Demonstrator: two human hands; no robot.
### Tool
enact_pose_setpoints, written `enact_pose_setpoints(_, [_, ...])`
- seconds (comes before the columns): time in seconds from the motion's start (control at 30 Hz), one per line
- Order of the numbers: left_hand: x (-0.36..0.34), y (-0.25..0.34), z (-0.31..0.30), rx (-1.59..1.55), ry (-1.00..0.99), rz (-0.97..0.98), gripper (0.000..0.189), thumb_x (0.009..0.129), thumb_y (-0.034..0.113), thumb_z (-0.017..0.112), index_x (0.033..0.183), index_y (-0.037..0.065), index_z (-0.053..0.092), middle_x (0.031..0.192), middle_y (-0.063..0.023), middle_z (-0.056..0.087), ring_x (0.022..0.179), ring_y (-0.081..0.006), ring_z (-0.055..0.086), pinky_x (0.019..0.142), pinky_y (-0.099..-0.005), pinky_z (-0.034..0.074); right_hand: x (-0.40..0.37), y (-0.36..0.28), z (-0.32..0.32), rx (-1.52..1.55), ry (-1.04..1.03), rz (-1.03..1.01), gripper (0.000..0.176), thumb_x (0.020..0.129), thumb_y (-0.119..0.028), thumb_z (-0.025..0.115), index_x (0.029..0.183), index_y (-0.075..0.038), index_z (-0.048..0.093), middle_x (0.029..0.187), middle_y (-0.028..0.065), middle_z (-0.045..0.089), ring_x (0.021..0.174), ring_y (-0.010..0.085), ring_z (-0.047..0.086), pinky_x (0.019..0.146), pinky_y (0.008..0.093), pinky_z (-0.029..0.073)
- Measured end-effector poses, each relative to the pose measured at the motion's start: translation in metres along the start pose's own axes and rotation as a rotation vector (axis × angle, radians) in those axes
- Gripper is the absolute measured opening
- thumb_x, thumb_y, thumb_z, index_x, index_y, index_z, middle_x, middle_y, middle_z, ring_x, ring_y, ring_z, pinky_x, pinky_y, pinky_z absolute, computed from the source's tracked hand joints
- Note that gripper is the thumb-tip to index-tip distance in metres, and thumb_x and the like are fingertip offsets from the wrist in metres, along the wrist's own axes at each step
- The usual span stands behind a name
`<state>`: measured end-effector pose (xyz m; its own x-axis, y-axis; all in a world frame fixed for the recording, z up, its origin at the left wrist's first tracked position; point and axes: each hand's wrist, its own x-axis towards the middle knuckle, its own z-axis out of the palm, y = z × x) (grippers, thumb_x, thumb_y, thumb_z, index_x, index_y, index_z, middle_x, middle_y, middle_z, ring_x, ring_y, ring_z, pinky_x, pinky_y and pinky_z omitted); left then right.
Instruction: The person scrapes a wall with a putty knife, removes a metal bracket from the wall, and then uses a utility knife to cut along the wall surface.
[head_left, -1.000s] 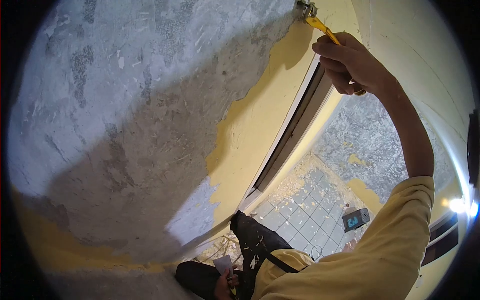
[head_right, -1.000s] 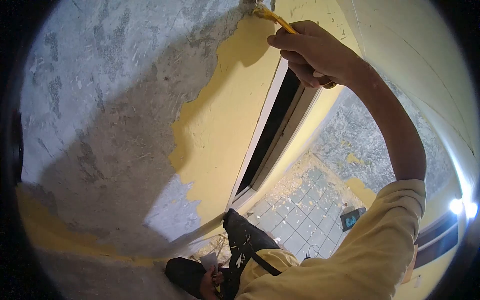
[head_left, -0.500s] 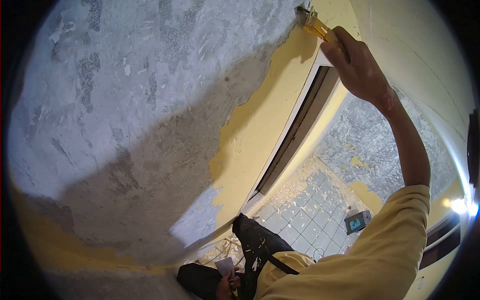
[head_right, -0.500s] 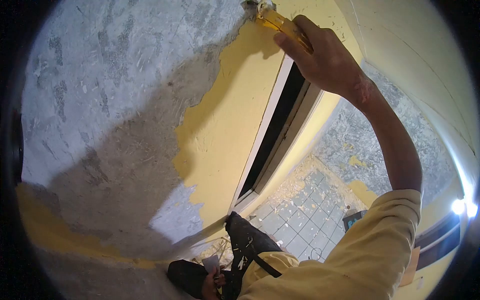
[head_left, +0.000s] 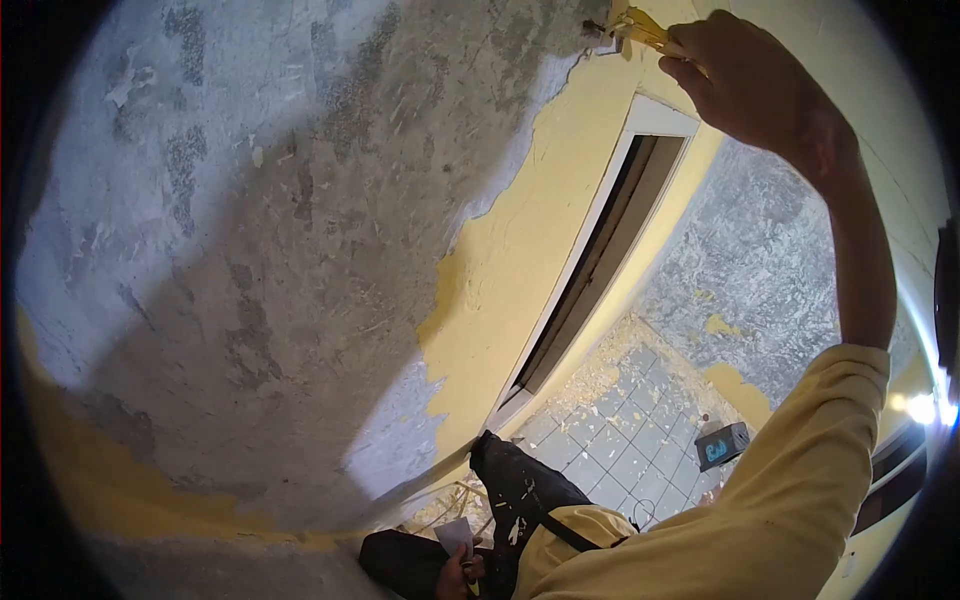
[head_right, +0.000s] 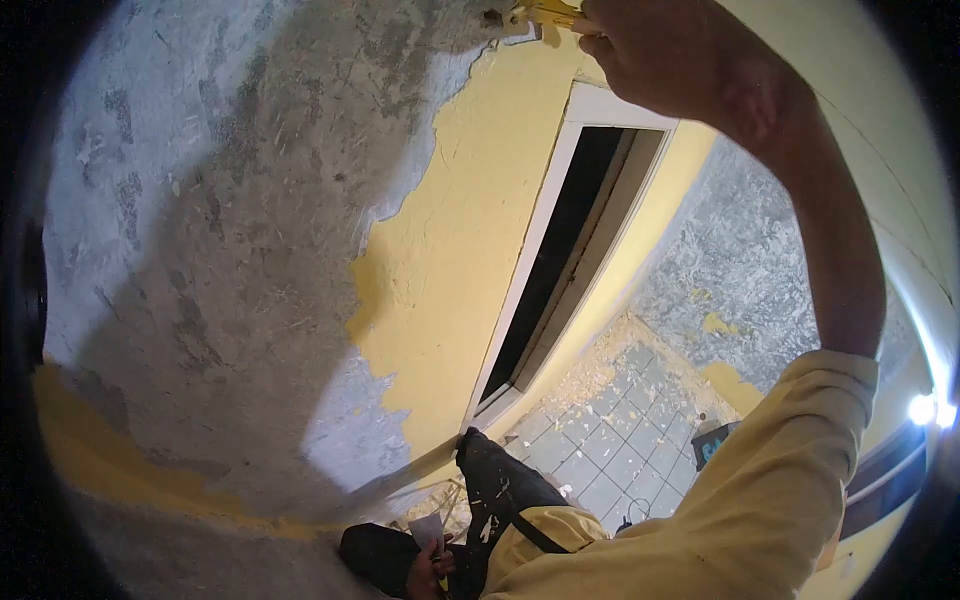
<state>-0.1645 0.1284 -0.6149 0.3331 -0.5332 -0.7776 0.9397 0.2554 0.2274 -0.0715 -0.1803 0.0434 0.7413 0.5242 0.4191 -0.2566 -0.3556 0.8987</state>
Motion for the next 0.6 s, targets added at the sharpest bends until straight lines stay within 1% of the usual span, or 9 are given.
enact_pose_setpoints(0.03, [0.003, -0.001, -0.005, -0.052, -0.083, -0.023, 0.029, 0.095, 0.037, 0.040, 0.102, 0.012, 0.053, 0.051, 0.0056, 0.027, 0.042, -0.0071, 0.023, 0.039, -0.0232, 0.025, 0.014, -0.002, -0.017, 0.000, -0.001, 0.003, 0.022, 0.088, -0.023, 0.054, 0.090, -0.002, 0.058, 0.062, 0.0088, 0.058, 0.052, 0.0176, 0.055, 0.055, 0.0303, 0.048])
enact_pose_setpoints(0.1, [-0.006, 0.005, 0.004, -0.049, -0.021, -0.063, 0.028, 0.095, 0.036, 0.040, 0.104, 0.013, 0.052, 0.052, 0.0056, 0.028, 0.043, -0.0067, 0.023, 0.039, -0.0232, 0.025, 0.055, -0.006, -0.064, 0.283, -0.980, 0.279, 0.032, 0.081, -0.028, 0.063, 0.097, -0.002, 0.054, 0.079, 0.0119, 0.061, 0.060, 0.0227, 0.060, 0.057, 0.0312, 0.049])
enact_pose_setpoints(0.17, [-0.022, 0.012, 0.020, -0.048, 0.036, -0.108, 0.027, 0.095, 0.035, 0.040, 0.106, 0.013, 0.051, 0.053, 0.0056, 0.029, 0.043, -0.0064, 0.023, 0.039, -0.0232, 0.026, 0.031, -0.003, -0.033, 0.435, -0.759, 0.295, 0.026, 0.086, -0.027, 0.056, 0.092, -0.001, 0.056, 0.067, 0.0077, 0.055, 0.055, 0.0170, 0.054, 0.054, 0.0304, 0.046])
enact_pose_setpoints(0.23, [-0.039, 0.018, 0.032, -0.032, -0.012, -0.049, 0.030, 0.094, 0.037, 0.041, 0.072, 0.017, 0.047, 0.052, 0.0055, 0.029, 0.043, -0.0074, 0.024, 0.039, -0.0242, 0.024, 0.009, -0.017, -0.008, 0.768, -0.479, 0.384, 0.033, 0.091, -0.030, 0.046, 0.078, -0.002, 0.057, 0.053, -0.0002, 0.044, 0.047, 0.0071, 0.043, 0.046, 0.0286, 0.038])
enact_pose_setpoints(0.27, [-0.033, 0.018, 0.029, -0.032, -0.014, -0.045, 0.030, 0.094, 0.037, 0.041, 0.072, 0.017, 0.047, 0.052, 0.0055, 0.029, 0.043, -0.0074, 0.024, 0.039, -0.0242, 0.024, 0.004, -0.021, 0.008, 0.836, -0.695, 0.514, 0.037, 0.091, -0.034, 0.045, 0.073, -0.004, 0.056, 0.052, -0.0015, 0.043, 0.045, 0.0075, 0.040, 0.045, 0.0269, 0.037])
enact_pose_setpoints(0.37, [-0.023, 0.018, 0.020, 0.013, -0.035, -0.171, 0.038, 0.094, 0.036, 0.041, 0.061, 0.019, 0.034, 0.052, 0.0057, 0.027, 0.043, -0.0078, 0.024, 0.039, -0.0243, 0.024, 0.013, -0.035, -0.010, 0.884, -0.687, 0.711, 0.039, 0.091, -0.032, 0.046, 0.078, 0.003, 0.058, 0.051, 0.0049, 0.048, 0.042, 0.0109, 0.047, 0.047, 0.0302, 0.042])
enact_pose_setpoints(0.43, [-0.028, 0.014, 0.026, 0.042, 0.056, -0.024, 0.036, 0.094, 0.035, 0.041, 0.062, 0.019, 0.038, 0.052, 0.0056, 0.027, 0.044, -0.0080, 0.024, 0.040, -0.0242, 0.023, 0.014, -0.030, -0.015, 0.732, -0.670, 0.694, 0.038, 0.091, -0.031, 0.045, 0.077, 0.001, 0.061, 0.051, 0.0064, 0.050, 0.043, 0.0145, 0.051, 0.048, 0.0321, 0.045])
enact_pose_setpoints(0.47, [-0.024, 0.013, 0.020, 0.042, 0.058, -0.018, 0.036, 0.094, 0.035, 0.041, 0.062, 0.019, 0.038, 0.052, 0.0056, 0.027, 0.044, -0.0080, 0.024, 0.040, -0.0242, 0.023, -0.001, -0.022, -0.003, 0.385, -0.235, 0.232, 0.036, 0.091, -0.029, 0.046, 0.075, 0.000, 0.062, 0.052, 0.0101, 0.054, 0.048, 0.0195, 0.057, 0.049, 0.0332, 0.048])
enact_pose_setpoints(0.6, [-0.038, 0.019, 0.030, -0.077, -0.117, -0.056, 0.038, 0.093, 0.038, 0.041, 0.061, 0.018, 0.036, 0.052, 0.0054, 0.029, 0.044, -0.0080, 0.024, 0.040, -0.0236, 0.023, 0.002, -0.019, -0.012, 0.090, -0.169, 0.243, 0.025, 0.090, -0.022, 0.048, 0.077, -0.002, 0.056, 0.058, 0.0132, 0.057, 0.046, 0.0254, 0.056, 0.050, 0.0340, 0.047])
